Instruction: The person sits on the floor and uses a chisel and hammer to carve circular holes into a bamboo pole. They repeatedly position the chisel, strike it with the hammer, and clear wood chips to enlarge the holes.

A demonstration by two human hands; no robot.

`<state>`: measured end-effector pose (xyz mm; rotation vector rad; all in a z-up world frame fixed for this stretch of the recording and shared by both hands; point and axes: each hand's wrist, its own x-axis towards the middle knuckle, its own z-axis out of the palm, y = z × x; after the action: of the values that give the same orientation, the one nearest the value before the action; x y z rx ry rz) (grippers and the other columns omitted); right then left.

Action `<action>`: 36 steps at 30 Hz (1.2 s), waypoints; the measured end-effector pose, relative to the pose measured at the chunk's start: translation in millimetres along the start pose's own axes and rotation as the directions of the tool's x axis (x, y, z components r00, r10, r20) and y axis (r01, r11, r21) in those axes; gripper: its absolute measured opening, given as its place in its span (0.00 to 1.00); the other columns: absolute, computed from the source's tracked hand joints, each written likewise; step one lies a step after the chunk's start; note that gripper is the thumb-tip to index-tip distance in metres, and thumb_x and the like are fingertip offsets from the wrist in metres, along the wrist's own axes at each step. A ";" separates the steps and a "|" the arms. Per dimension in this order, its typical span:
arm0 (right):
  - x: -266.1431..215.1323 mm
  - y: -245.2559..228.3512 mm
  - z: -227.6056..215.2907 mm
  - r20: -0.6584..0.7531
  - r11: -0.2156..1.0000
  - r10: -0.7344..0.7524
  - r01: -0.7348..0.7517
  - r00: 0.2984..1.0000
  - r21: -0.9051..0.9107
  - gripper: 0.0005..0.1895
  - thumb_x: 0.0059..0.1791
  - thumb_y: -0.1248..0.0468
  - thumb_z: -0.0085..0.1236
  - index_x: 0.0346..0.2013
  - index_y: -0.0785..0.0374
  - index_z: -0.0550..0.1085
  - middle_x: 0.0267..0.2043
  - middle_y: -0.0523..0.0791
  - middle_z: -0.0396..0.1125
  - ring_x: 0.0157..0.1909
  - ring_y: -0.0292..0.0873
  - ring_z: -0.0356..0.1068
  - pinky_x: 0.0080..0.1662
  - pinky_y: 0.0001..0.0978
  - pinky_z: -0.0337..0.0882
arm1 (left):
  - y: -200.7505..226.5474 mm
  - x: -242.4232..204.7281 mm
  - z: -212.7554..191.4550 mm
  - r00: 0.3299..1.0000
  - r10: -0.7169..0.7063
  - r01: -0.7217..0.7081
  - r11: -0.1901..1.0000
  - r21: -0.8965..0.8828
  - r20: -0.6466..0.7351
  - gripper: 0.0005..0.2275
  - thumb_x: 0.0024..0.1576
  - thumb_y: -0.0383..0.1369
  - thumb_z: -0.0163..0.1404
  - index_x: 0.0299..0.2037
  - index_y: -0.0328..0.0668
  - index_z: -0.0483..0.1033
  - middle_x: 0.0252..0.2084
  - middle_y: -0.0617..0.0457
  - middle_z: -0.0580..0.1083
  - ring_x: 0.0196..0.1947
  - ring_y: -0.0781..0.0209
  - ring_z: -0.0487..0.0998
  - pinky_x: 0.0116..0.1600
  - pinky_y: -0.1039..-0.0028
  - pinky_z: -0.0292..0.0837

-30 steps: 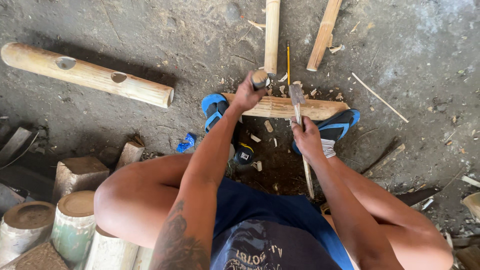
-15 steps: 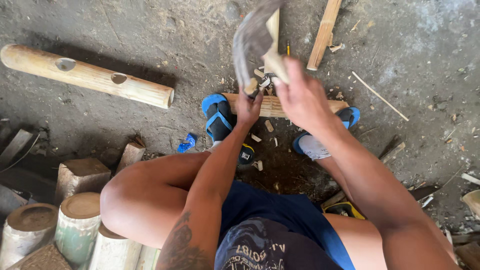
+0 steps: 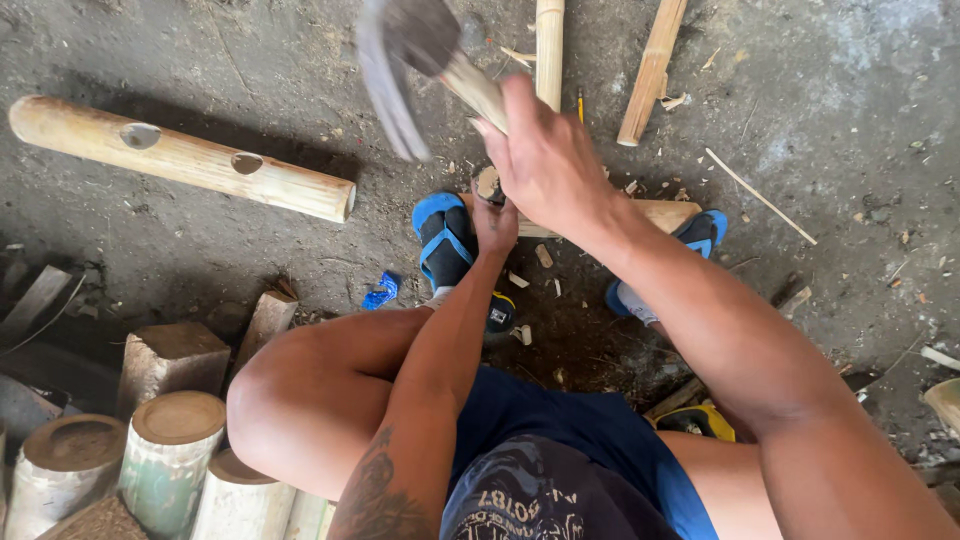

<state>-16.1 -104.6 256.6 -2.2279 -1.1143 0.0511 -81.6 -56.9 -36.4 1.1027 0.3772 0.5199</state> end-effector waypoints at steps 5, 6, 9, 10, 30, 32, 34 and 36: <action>-43.9 48.1 24.7 0.507 0.821 0.541 -0.291 0.671 -0.491 0.22 0.52 0.71 0.41 0.60 0.78 0.59 0.25 0.53 0.70 0.20 0.48 0.70 0.20 0.44 0.69 | -12.5 -10.6 2.2 1.000 0.021 -0.021 0.999 0.035 0.013 0.24 0.59 0.19 0.52 0.66 0.35 0.60 0.55 0.50 0.72 0.55 0.63 0.74 0.61 0.71 0.70; -45.9 54.5 24.4 0.523 0.777 0.627 -0.415 0.577 -0.474 0.27 0.51 0.72 0.39 0.64 0.80 0.54 0.25 0.54 0.71 0.20 0.48 0.71 0.20 0.45 0.73 | -10.7 -3.3 1.0 1.000 -0.015 0.016 0.997 0.082 -0.008 0.25 0.57 0.19 0.53 0.65 0.35 0.60 0.54 0.50 0.73 0.54 0.63 0.74 0.59 0.72 0.71; -64.4 53.4 7.4 0.425 0.846 0.524 -0.393 0.738 -0.361 0.21 0.57 0.63 0.43 0.56 0.80 0.62 0.23 0.54 0.69 0.18 0.49 0.68 0.21 0.44 0.69 | -2.8 -15.6 -17.8 0.997 -0.058 0.052 0.994 0.099 0.055 0.21 0.59 0.22 0.53 0.62 0.37 0.63 0.51 0.51 0.75 0.49 0.63 0.78 0.55 0.72 0.75; -60.4 48.2 -4.7 0.391 0.843 0.528 -0.411 0.754 -0.346 0.19 0.57 0.62 0.44 0.54 0.78 0.63 0.23 0.53 0.69 0.18 0.49 0.68 0.21 0.45 0.68 | 1.3 -8.5 -16.3 0.996 -0.065 0.059 0.994 0.092 0.062 0.20 0.59 0.22 0.54 0.61 0.37 0.64 0.51 0.51 0.75 0.50 0.63 0.77 0.55 0.72 0.74; -99.5 71.1 24.3 0.433 0.747 0.653 -0.622 0.621 -0.235 0.19 0.59 0.57 0.40 0.56 0.69 0.63 0.28 0.47 0.65 0.20 0.44 0.62 0.19 0.38 0.61 | 2.1 10.0 5.8 0.970 -0.060 0.086 0.991 0.102 -0.236 0.19 0.52 0.25 0.64 0.51 0.36 0.70 0.44 0.57 0.72 0.43 0.69 0.74 0.46 0.75 0.74; -128.7 84.2 18.0 0.315 0.751 0.648 -0.651 0.694 -0.109 0.20 0.59 0.56 0.43 0.57 0.69 0.63 0.30 0.51 0.67 0.23 0.49 0.67 0.23 0.43 0.65 | 3.9 27.8 0.3 0.986 -0.142 0.152 0.980 0.125 -0.086 0.14 0.56 0.26 0.62 0.48 0.30 0.71 0.39 0.53 0.75 0.37 0.66 0.76 0.43 0.74 0.75; -156.8 95.0 17.4 0.190 0.720 0.676 -0.693 0.712 0.038 0.23 0.57 0.55 0.47 0.60 0.69 0.61 0.30 0.56 0.70 0.27 0.54 0.72 0.31 0.46 0.68 | 3.2 49.2 -1.6 0.969 -0.244 0.237 0.962 0.133 0.034 0.13 0.57 0.26 0.60 0.48 0.27 0.73 0.36 0.51 0.77 0.33 0.65 0.77 0.41 0.73 0.75; -182.1 102.3 22.6 0.111 0.685 0.721 -0.728 0.684 0.039 0.19 0.57 0.54 0.51 0.48 0.69 0.65 0.30 0.59 0.69 0.33 0.60 0.72 0.36 0.50 0.69 | -1.7 76.3 7.0 0.925 -0.358 0.343 0.931 0.126 0.126 0.15 0.55 0.26 0.58 0.50 0.26 0.74 0.35 0.49 0.79 0.31 0.65 0.78 0.38 0.72 0.75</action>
<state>-67.3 -270.5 138.3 -2.4696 -0.1774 0.5247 -14.9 -19.2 -37.6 1.1326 0.4645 0.1008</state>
